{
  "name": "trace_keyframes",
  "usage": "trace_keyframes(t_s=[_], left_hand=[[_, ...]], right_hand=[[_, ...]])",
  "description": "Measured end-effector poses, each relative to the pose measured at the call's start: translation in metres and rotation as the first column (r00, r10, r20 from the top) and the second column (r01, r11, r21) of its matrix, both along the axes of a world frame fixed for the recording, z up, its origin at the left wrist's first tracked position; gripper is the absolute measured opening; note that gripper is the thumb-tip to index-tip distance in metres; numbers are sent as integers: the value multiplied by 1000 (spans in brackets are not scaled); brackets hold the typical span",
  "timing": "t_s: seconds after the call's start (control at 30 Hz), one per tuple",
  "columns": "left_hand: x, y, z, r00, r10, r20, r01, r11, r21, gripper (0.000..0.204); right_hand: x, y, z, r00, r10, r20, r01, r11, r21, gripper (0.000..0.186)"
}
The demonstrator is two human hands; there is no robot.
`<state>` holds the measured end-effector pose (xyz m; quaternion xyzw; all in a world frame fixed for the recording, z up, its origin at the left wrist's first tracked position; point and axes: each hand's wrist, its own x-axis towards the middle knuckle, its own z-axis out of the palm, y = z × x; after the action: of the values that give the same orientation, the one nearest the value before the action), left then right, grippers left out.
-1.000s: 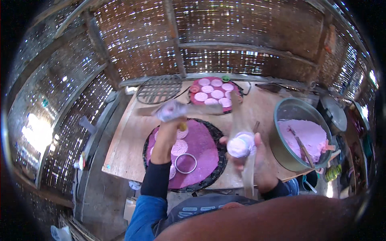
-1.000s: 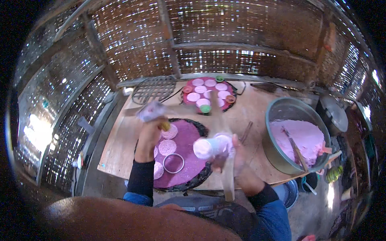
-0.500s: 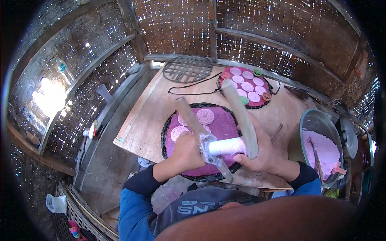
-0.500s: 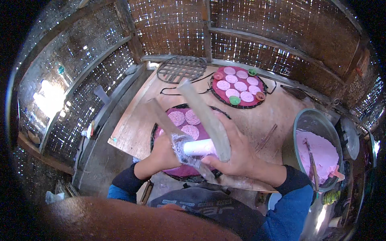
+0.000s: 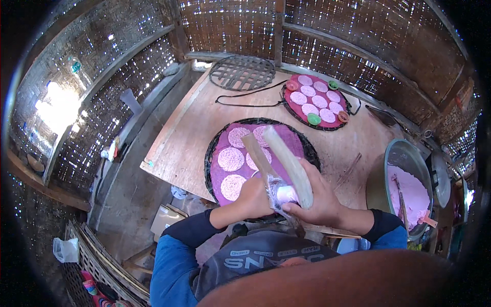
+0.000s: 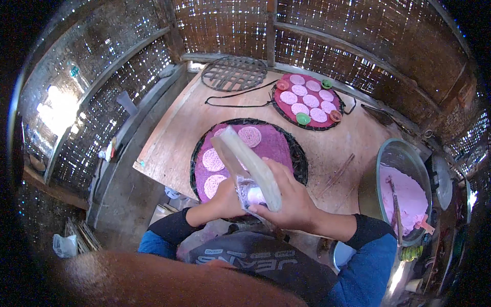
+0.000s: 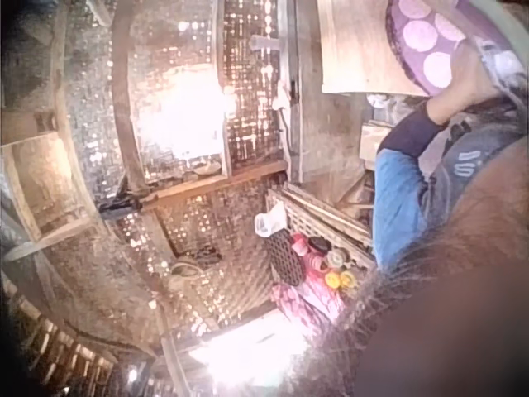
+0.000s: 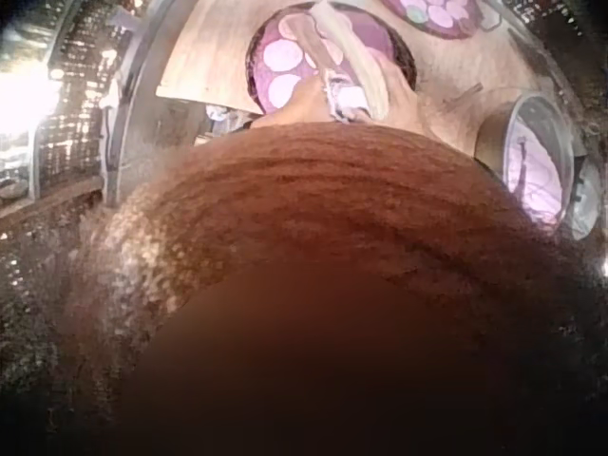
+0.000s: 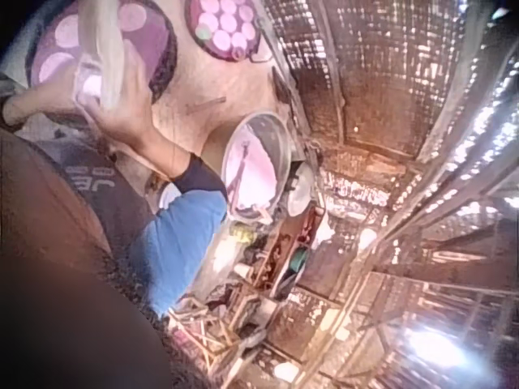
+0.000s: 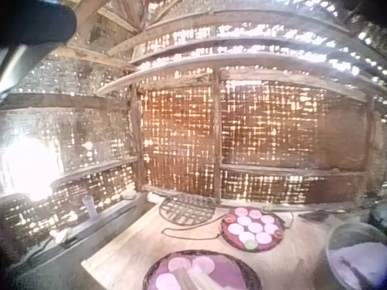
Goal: The person scoops pink batter from a bowl and pours it into circular molds on a purple mat using a wooden scoop. The person then uses a small metal ring to smooth the batter in the molds. The person repeats this process to fill multiple molds.
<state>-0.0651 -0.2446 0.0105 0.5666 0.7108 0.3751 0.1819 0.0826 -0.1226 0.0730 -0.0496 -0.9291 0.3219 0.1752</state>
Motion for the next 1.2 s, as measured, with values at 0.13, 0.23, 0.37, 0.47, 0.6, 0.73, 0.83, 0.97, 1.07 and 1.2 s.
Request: trace_keyframes(t_s=[0.13,0.23,0.37,0.47,0.6,0.73,0.83,0.97,1.07,1.2], left_hand=[[-13,9,-28,981,-31,194,13,995,97,60],[-26,25,-38,972,144,184,-206,901,382,39],[-92,31,-13,948,-293,-123,313,929,197,72],[-109,36,20,823,-331,463,-8,806,591,88],[-126,48,12,-1,-844,537,-212,525,824,82],[-127,56,-11,-166,-875,455,-203,482,853,70],[-126,55,-22,-173,-863,476,-217,504,836,57],[-124,52,-36,-242,-857,454,-254,508,823,42],[-125,48,-41,-250,-846,471,-273,528,804,31],[-127,44,-44,-253,-831,495,-277,553,786,26]], right_hand=[[-8,22,-11,981,162,103,-115,927,-358,83],[-6,50,-28,862,376,341,150,452,-879,71],[-1,84,-45,786,548,286,235,162,-958,69],[-17,74,-17,784,566,255,86,308,-947,75],[-24,90,-23,721,604,338,207,278,-938,78],[-37,92,-23,652,648,394,331,225,-917,79],[-43,88,-24,628,621,469,374,287,-882,80],[-42,91,-44,603,585,542,326,440,-837,82],[-49,86,-36,565,555,611,263,580,-771,81],[-45,86,-52,605,540,585,238,579,-780,79]])
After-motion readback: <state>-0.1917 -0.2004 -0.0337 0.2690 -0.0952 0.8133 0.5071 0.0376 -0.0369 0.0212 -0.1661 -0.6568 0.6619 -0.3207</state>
